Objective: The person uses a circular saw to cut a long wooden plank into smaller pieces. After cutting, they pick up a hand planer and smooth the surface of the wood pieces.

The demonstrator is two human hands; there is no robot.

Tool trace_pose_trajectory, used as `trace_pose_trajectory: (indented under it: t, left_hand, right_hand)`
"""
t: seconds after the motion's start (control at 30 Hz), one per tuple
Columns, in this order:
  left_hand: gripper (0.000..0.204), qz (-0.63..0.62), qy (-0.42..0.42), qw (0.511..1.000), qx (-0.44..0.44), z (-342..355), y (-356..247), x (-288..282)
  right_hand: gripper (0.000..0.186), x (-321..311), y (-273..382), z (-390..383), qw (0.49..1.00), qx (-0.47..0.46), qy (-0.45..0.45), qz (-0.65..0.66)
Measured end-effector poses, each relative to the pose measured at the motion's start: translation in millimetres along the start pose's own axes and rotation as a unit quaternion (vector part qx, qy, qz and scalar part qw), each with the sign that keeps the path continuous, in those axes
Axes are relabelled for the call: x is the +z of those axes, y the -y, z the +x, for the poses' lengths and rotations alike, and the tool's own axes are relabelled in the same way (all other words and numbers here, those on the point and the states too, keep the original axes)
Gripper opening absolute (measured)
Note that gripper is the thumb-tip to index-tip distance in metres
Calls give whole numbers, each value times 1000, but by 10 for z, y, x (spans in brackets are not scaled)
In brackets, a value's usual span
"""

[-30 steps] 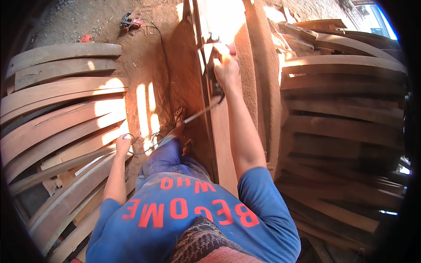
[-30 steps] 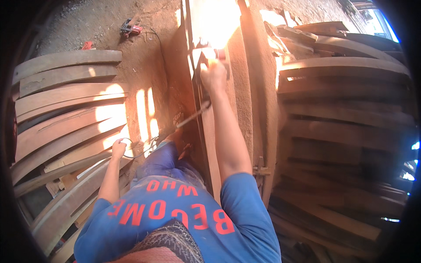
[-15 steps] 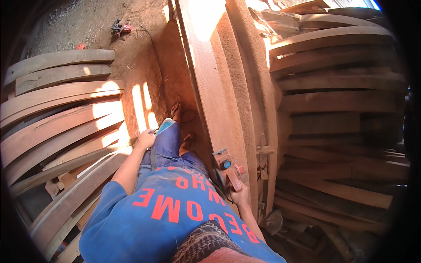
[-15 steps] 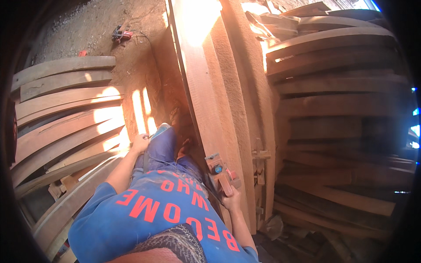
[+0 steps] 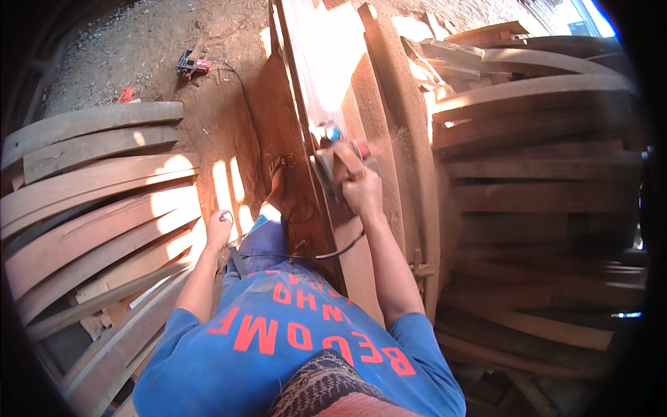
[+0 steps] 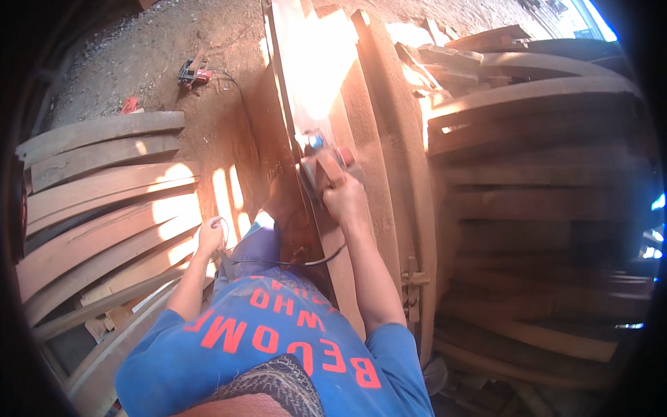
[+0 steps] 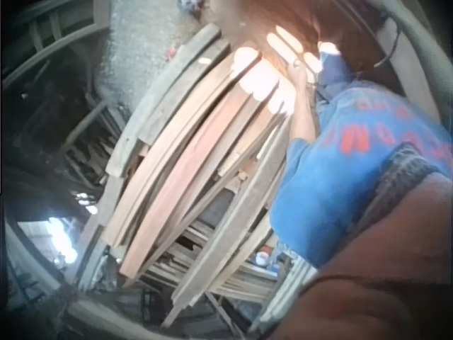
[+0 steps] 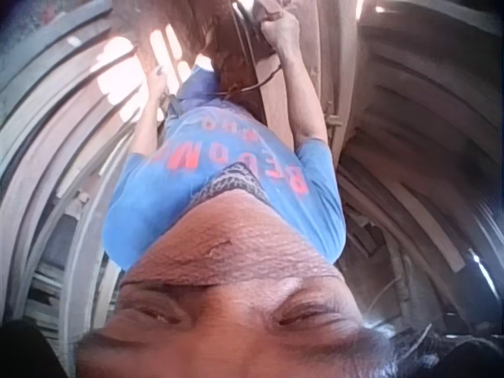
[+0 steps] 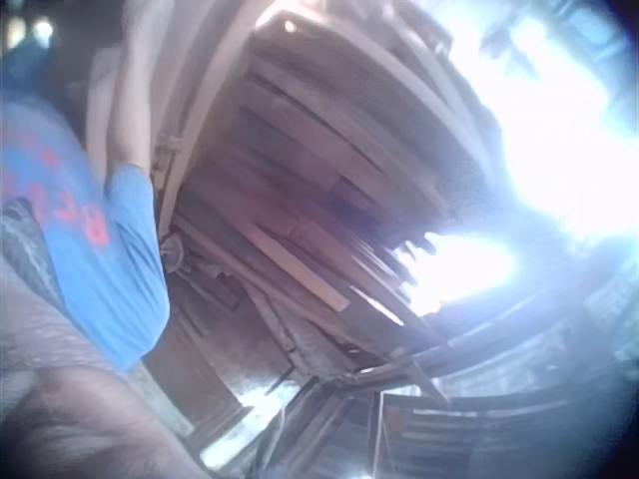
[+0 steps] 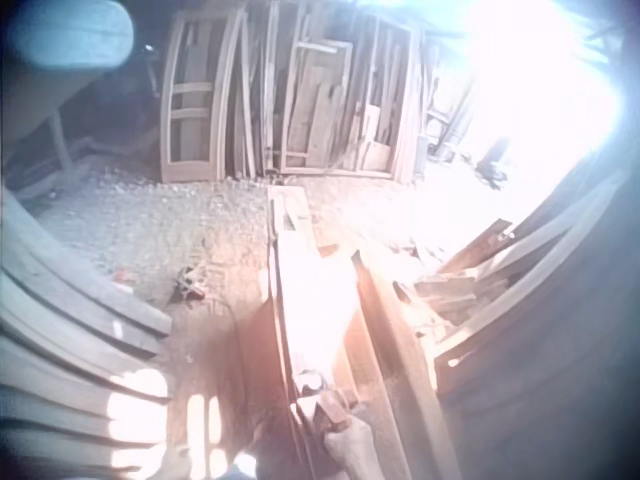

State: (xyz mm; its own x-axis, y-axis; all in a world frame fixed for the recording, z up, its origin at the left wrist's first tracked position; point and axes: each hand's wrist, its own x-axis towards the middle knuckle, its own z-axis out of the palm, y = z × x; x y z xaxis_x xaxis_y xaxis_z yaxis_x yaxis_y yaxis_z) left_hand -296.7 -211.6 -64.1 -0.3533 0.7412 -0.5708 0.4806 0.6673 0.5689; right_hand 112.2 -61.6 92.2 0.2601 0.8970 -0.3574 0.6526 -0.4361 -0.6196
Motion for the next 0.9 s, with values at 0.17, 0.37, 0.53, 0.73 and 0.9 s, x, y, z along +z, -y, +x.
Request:
trace_pose_trajectory:
  t: [0.17, 0.37, 0.53, 0.73, 0.9]
  left_hand:
    - [41, 1, -39, 999, -11, 673, -489, -307]
    - [42, -9, -41, 996, 74, 1380, -1234, -711]
    - [41, 32, -45, 996, 74, 1285, -1513, -802]
    - [42, 70, 44, 992, 100, 943, -1039, -194]
    - [46, 124, 139, 978, 91, 309, -1080, 262]
  right_hand:
    - [36, 336, 1088, 1799, 955, -288, -48, -40]
    - [57, 624, 1909, 3162, 963, -241, -116, 30]
    - [46, 528, 1555, 2510, 954, -256, -139, 77]
    - [24, 78, 57, 361, 981, -111, -59, 144]
    - [10, -364, -1553, -2113, 992, 63, -26, 103]
